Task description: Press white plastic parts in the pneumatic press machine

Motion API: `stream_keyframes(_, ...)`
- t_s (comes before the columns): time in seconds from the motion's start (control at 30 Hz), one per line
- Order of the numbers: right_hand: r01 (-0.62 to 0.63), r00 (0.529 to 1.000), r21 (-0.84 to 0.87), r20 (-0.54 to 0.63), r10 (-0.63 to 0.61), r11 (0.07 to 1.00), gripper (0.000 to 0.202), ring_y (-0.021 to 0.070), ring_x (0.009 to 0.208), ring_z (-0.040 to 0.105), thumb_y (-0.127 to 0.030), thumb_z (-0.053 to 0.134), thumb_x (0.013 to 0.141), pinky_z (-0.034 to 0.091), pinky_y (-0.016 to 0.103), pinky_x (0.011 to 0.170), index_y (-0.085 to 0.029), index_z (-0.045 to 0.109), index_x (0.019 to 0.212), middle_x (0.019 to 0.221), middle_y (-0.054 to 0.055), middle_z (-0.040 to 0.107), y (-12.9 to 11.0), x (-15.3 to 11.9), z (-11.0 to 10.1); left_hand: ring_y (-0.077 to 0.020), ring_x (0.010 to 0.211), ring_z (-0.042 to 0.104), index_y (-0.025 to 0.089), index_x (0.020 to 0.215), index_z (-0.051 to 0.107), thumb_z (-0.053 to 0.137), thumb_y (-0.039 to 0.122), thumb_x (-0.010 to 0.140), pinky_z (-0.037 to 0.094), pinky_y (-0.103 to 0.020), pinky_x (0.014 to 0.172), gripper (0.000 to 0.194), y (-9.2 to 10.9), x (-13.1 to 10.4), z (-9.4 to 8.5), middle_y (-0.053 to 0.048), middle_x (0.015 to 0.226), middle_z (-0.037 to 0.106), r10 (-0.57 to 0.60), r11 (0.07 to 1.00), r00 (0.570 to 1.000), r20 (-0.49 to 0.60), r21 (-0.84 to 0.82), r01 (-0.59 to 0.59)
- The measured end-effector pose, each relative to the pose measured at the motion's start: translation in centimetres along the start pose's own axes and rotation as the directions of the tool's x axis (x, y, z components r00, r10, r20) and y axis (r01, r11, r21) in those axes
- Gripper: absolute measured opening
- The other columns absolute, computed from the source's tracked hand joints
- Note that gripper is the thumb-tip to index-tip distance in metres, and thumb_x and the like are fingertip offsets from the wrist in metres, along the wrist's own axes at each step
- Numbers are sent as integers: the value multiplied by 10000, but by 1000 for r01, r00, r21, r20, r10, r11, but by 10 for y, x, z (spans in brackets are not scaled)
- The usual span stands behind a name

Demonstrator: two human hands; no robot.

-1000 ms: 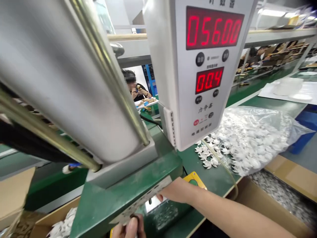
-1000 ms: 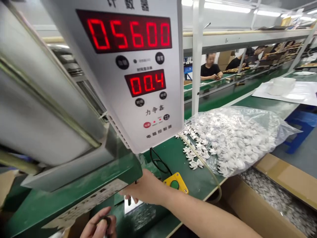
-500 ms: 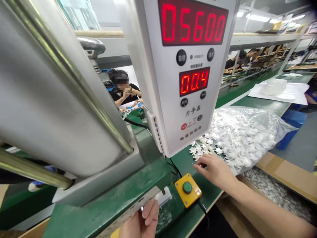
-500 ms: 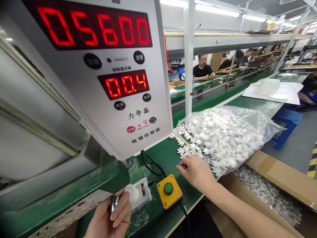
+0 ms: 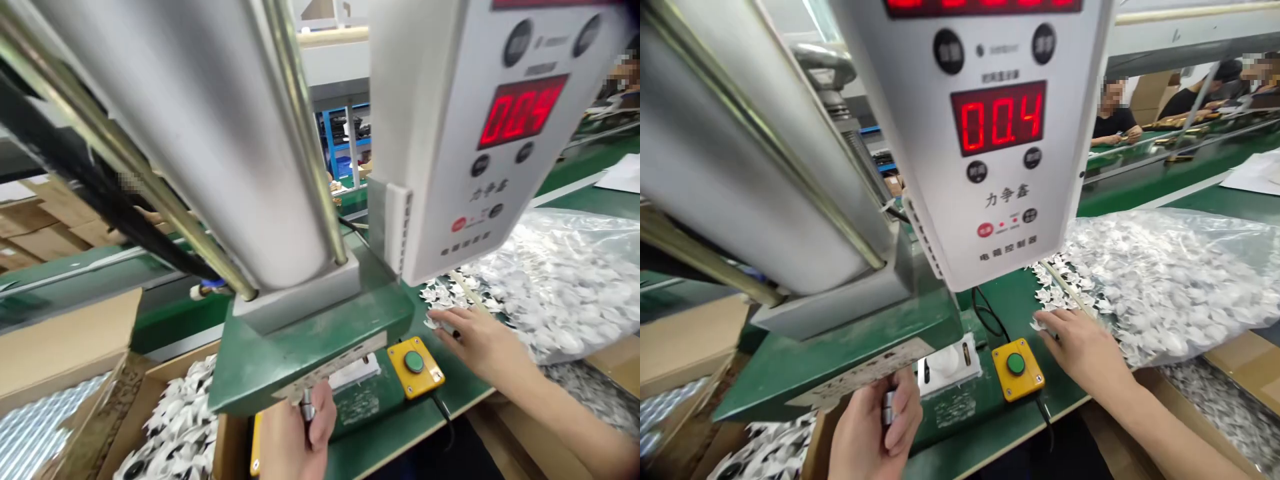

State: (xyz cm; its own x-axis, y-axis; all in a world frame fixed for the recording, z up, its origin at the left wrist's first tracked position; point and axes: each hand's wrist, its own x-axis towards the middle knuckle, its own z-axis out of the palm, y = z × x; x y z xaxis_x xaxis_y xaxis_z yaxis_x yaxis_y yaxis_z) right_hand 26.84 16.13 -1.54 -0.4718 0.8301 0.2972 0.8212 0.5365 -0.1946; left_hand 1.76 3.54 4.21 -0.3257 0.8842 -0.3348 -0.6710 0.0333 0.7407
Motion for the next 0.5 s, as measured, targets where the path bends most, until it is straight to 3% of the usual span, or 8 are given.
stream_keyframes(0.07, 102, 993, 207, -79, -87, 973, 252, 208, 847, 565, -344, 439, 904, 446, 311, 676, -258, 577, 1096, 992, 57, 615, -31, 5, -14, -36, 337, 248, 160, 550, 471, 495, 263, 801, 168, -189, 352, 273, 2, -7, -11, 30, 470, 408, 5, 1000, 1000, -16, 7, -5)
stream_keyframes(0.13, 204, 979, 353, -74, -190, 913, 201, 204, 844, 562, -312, 464, 891, 440, 297, 666, -262, 614, 1014, 940, 52, 625, -67, 15, -21, -45, 350, 276, 159, 550, 473, 536, 274, 789, 186, -191, 358, 273, 1, -12, -19, 33, 455, 398, 10, 1000, 999, -40, 26, -9)
stream_keyframes(0.27, 323, 946, 265, -56, -320, 908, 184, 244, 800, 569, -268, 490, 844, 414, 315, 634, -221, 634, 739, 756, 60, 639, -124, 38, -14, -73, 427, 412, 185, 794, 545, 642, 238, 738, 279, -196, 380, 124, -8, -14, -32, 19, 666, 544, 100, 993, 981, -168, 86, -86)
stream_keyframes(0.37, 389, 921, 158, -76, -381, 908, 233, 239, 720, 578, -230, 436, 851, 405, 326, 625, -202, 636, 736, 743, 81, 642, -136, 44, -8, -83, 485, 460, 191, 906, 516, 672, 256, 730, 344, -202, 418, 244, -10, -15, -46, -3, 754, 581, 154, 986, 962, -225, 97, -135)
stream_keyframes(0.5, 535, 842, 15, -95, -531, 845, 301, 208, 691, 586, -134, 351, 861, 401, 301, 611, -179, 645, 813, 843, 105, 653, -131, 42, -5, -73, 457, 414, 189, 918, 496, 651, 289, 754, 301, -168, 392, 247, -9, -20, -62, 26, 623, 526, 144, 989, 959, -242, 69, -131)
